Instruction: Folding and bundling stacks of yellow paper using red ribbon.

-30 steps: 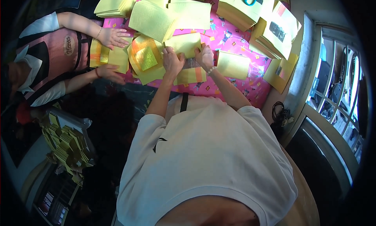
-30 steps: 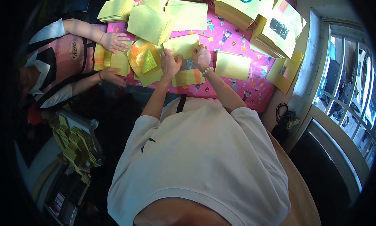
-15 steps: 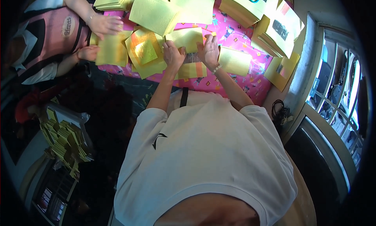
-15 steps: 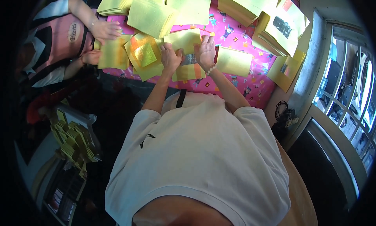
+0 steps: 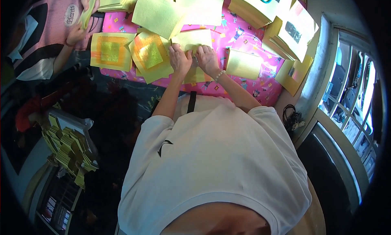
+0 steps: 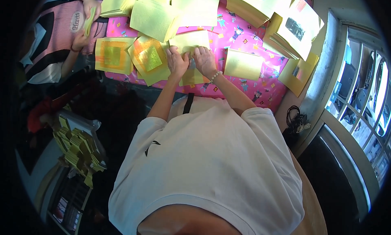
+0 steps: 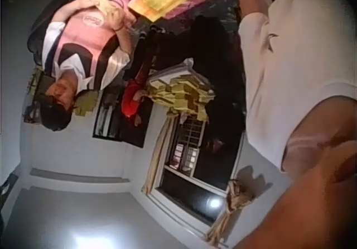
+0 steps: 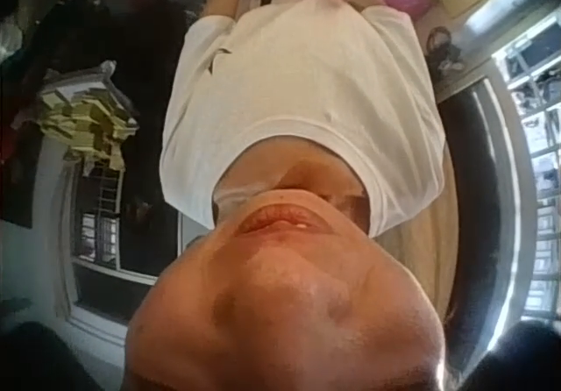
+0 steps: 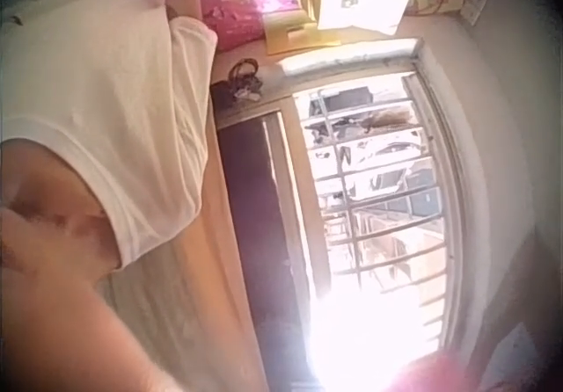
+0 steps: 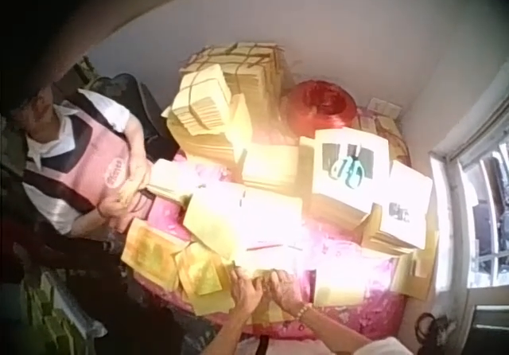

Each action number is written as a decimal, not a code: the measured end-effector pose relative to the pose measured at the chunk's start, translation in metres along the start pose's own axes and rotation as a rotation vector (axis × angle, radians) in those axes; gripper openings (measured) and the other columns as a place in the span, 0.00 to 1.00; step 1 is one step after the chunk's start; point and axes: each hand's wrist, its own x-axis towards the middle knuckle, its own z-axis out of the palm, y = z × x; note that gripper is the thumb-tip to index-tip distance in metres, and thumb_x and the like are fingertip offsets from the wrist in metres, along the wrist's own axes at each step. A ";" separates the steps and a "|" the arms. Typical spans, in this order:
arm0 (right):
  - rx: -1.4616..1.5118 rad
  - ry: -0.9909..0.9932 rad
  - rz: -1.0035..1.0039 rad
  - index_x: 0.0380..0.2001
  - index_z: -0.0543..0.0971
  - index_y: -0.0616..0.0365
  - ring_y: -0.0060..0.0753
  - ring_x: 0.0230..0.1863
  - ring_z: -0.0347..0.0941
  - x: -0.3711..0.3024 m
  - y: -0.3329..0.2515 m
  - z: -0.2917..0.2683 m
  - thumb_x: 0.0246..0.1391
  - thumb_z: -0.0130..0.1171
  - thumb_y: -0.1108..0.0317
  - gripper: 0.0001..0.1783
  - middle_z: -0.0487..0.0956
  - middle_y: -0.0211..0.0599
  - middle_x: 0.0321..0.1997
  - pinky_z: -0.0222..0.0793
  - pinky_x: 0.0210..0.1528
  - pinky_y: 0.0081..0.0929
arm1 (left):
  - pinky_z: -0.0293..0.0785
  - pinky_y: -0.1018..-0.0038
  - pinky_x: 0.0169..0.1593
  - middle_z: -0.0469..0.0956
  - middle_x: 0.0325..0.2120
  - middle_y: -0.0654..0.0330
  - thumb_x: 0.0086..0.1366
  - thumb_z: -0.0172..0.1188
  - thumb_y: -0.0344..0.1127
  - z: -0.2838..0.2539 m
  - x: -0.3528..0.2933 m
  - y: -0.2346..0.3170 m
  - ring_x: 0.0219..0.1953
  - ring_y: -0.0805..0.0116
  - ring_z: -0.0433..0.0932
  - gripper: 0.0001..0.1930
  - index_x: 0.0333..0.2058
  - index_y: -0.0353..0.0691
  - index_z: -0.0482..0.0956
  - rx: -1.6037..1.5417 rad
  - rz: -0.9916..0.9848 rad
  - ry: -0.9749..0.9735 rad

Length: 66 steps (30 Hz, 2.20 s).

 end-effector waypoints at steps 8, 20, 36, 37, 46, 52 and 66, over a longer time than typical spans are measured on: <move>0.000 0.047 0.058 0.30 0.69 0.53 0.39 0.38 0.68 -0.003 -0.002 0.004 0.51 0.54 0.63 0.08 0.69 0.37 0.31 0.63 0.40 0.35 | 0.65 0.60 0.46 0.64 0.37 0.46 0.52 0.63 0.40 0.005 -0.002 -0.004 0.42 0.46 0.67 0.25 0.42 0.34 0.62 -0.014 0.046 0.031; 0.184 0.073 0.074 0.28 0.71 0.54 0.41 0.37 0.68 -0.004 -0.004 0.000 0.48 0.58 0.63 0.09 0.70 0.36 0.31 0.64 0.39 0.38 | 0.63 0.60 0.48 0.64 0.39 0.46 0.49 0.65 0.34 0.003 -0.006 -0.025 0.43 0.47 0.65 0.27 0.46 0.38 0.62 -0.182 0.229 0.052; 0.315 0.018 0.034 0.27 0.71 0.55 0.41 0.39 0.68 -0.003 0.012 -0.001 0.47 0.59 0.65 0.09 0.70 0.38 0.31 0.66 0.40 0.37 | 0.69 0.67 0.36 0.70 0.25 0.59 0.42 0.71 0.31 -0.004 0.002 -0.048 0.30 0.62 0.71 0.19 0.32 0.39 0.72 -0.336 0.015 -0.060; 0.313 0.021 0.037 0.27 0.71 0.55 0.41 0.39 0.68 -0.006 0.014 -0.001 0.47 0.59 0.65 0.09 0.70 0.38 0.31 0.66 0.40 0.37 | 0.69 0.71 0.34 0.71 0.23 0.61 0.42 0.72 0.32 -0.006 0.004 -0.052 0.27 0.67 0.70 0.18 0.31 0.39 0.73 -0.374 -0.023 -0.108; 0.283 0.007 0.076 0.30 0.72 0.55 0.42 0.41 0.68 -0.010 0.014 -0.006 0.47 0.58 0.68 0.08 0.70 0.39 0.33 0.66 0.44 0.36 | 0.71 0.78 0.29 0.75 0.21 0.64 0.41 0.73 0.34 0.003 0.016 -0.076 0.23 0.75 0.72 0.16 0.26 0.38 0.75 -0.437 -0.146 -0.248; 0.040 -0.078 -0.012 0.41 0.69 0.55 0.38 0.45 0.68 -0.005 0.004 -0.022 0.50 0.58 0.59 0.18 0.69 0.36 0.38 0.67 0.46 0.34 | 0.72 0.75 0.31 0.77 0.22 0.62 0.39 0.75 0.38 0.010 0.015 -0.084 0.23 0.72 0.75 0.19 0.27 0.37 0.75 -0.455 -0.272 -0.280; -0.144 0.128 -0.248 0.39 0.72 0.51 0.34 0.46 0.64 0.000 0.005 -0.049 0.49 0.56 0.54 0.18 0.68 0.34 0.39 0.62 0.44 0.29 | 0.73 0.76 0.36 0.75 0.37 0.60 0.58 0.58 0.32 -0.006 0.010 -0.052 0.34 0.71 0.75 0.13 0.43 0.38 0.71 -1.315 -0.638 -0.340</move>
